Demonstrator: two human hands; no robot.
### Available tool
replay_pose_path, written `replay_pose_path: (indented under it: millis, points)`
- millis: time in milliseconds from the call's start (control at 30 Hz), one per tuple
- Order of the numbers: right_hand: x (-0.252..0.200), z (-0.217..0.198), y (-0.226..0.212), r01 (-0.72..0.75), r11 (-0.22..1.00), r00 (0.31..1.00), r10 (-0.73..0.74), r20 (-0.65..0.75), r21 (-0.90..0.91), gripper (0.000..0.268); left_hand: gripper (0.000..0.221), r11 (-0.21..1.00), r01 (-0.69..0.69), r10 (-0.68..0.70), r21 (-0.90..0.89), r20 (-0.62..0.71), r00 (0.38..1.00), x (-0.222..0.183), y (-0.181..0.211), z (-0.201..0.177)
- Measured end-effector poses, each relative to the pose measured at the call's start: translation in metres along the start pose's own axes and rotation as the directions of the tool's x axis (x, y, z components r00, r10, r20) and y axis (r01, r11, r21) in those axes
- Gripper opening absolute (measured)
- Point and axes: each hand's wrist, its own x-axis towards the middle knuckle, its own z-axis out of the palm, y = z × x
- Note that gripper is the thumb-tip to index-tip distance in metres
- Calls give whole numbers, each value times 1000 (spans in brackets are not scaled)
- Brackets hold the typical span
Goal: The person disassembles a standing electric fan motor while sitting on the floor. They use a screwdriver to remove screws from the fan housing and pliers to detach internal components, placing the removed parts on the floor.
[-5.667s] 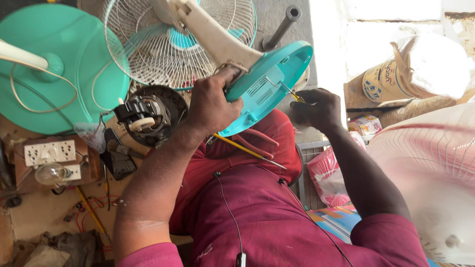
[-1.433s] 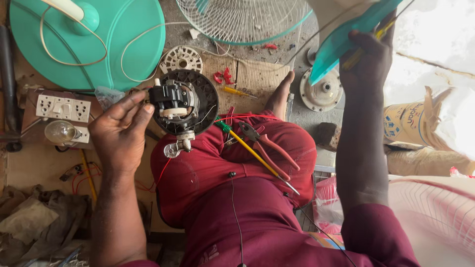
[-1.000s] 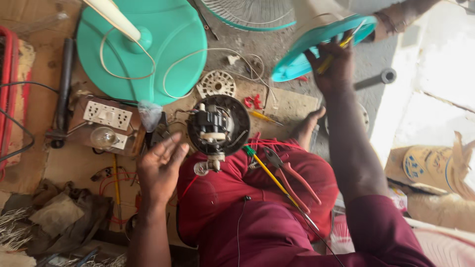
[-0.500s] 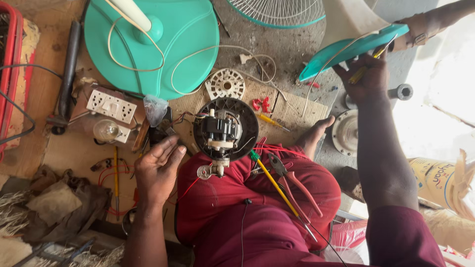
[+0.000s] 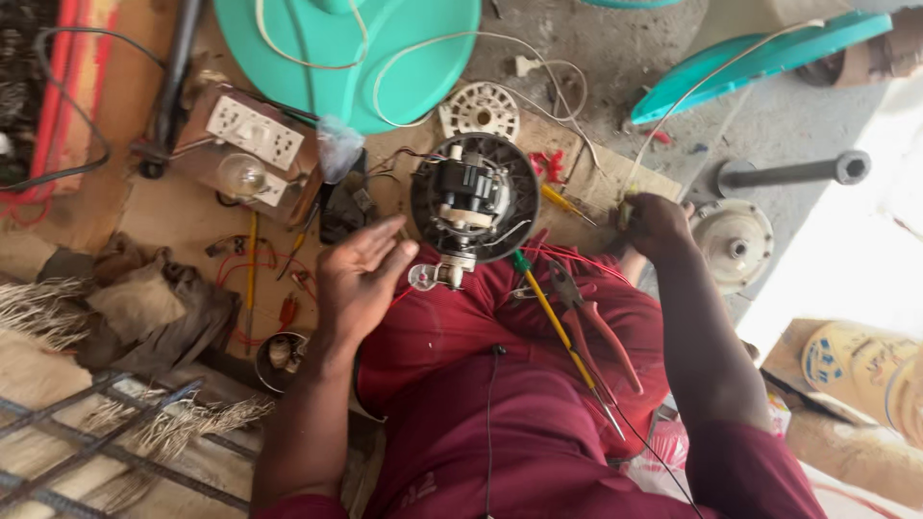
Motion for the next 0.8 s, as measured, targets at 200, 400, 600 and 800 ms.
replay_pose_path:
  millis: [200,400,600,800]
  points:
    - [-118,-3,13,382,639,873,-486,34,-668,44,36,1000,-19,19,12,21,1000,-1,5,-4]
    - [-182,-52,43,417,201,800,-543,254,-886,43,30,968,151,-165,199,52,985,-11,-1,-10]
    - [-261,-34,34,93,387,951,-307,-32,-917,48,31,998,-52,52,23,-17,999,0,-32,-5]
    - [-264,58,26,535,576,844,-349,407,-618,46,38,992,-83,84,99,-1,996,1,-45,6]
